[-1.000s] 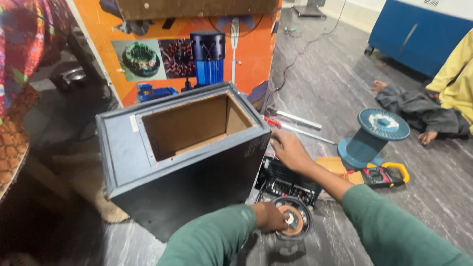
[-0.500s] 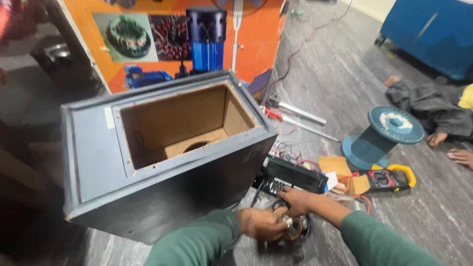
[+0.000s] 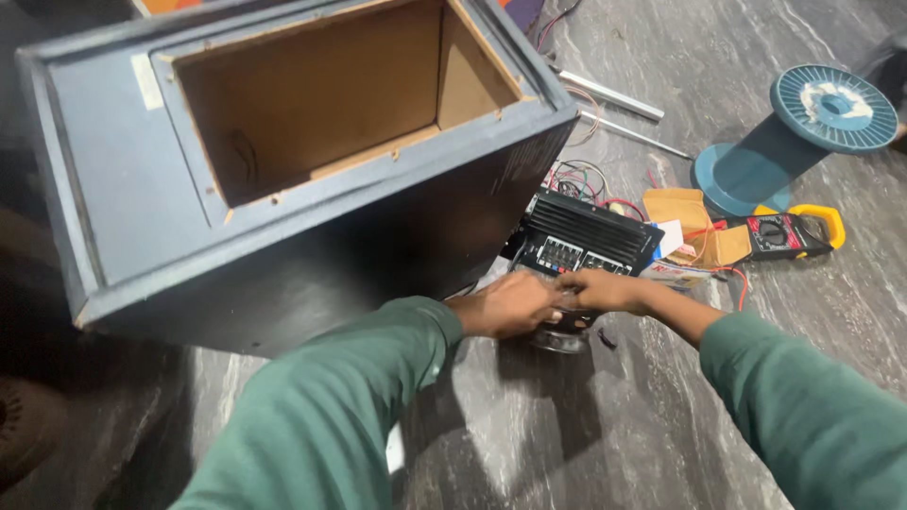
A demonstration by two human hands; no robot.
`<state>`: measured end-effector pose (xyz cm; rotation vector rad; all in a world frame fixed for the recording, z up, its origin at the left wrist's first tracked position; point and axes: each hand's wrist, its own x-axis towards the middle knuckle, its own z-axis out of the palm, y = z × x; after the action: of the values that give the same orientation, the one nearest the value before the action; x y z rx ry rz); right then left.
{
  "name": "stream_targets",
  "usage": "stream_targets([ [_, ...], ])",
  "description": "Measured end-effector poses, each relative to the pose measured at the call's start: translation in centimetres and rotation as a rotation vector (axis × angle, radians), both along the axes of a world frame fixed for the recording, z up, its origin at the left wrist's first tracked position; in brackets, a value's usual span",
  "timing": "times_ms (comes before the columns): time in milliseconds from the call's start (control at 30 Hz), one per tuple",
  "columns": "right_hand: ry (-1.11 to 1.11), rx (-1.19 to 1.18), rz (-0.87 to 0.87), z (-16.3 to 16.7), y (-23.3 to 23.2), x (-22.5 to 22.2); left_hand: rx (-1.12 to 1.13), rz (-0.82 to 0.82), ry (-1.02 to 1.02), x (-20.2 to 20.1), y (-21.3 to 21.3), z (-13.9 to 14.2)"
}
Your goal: The person connects wires to a speaker driver and an amplifier module while sitting on the floor. They then place the amplifier into a speaker enclosure, route the wires, and connect the speaker driver to the amplifier terminals.
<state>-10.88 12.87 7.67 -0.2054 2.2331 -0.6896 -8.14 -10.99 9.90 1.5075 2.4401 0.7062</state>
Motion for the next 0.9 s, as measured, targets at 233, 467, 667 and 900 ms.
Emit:
stream_targets([
  [233,-0.141,-0.360,-0.150,3.5,0.3,2.4,0.355,0.411,-0.284,1.9,0.4,-1.8],
  [467,-0.197,-0.231,-0.416,7.1,0.6,2.2,0.280,0.623,-0.495,0.7,2.6,-2.4],
  [667,-0.202,-0.168,-0.360,5.5,0.2,4.2,0.183,0.798,-0.609,1.0,5.0,-3.7],
  [900,-0.127,-0.142,-0.323,4.6,0.7,3.6,0.079,0.891,-0.572,0.0,7.4,-1.8],
])
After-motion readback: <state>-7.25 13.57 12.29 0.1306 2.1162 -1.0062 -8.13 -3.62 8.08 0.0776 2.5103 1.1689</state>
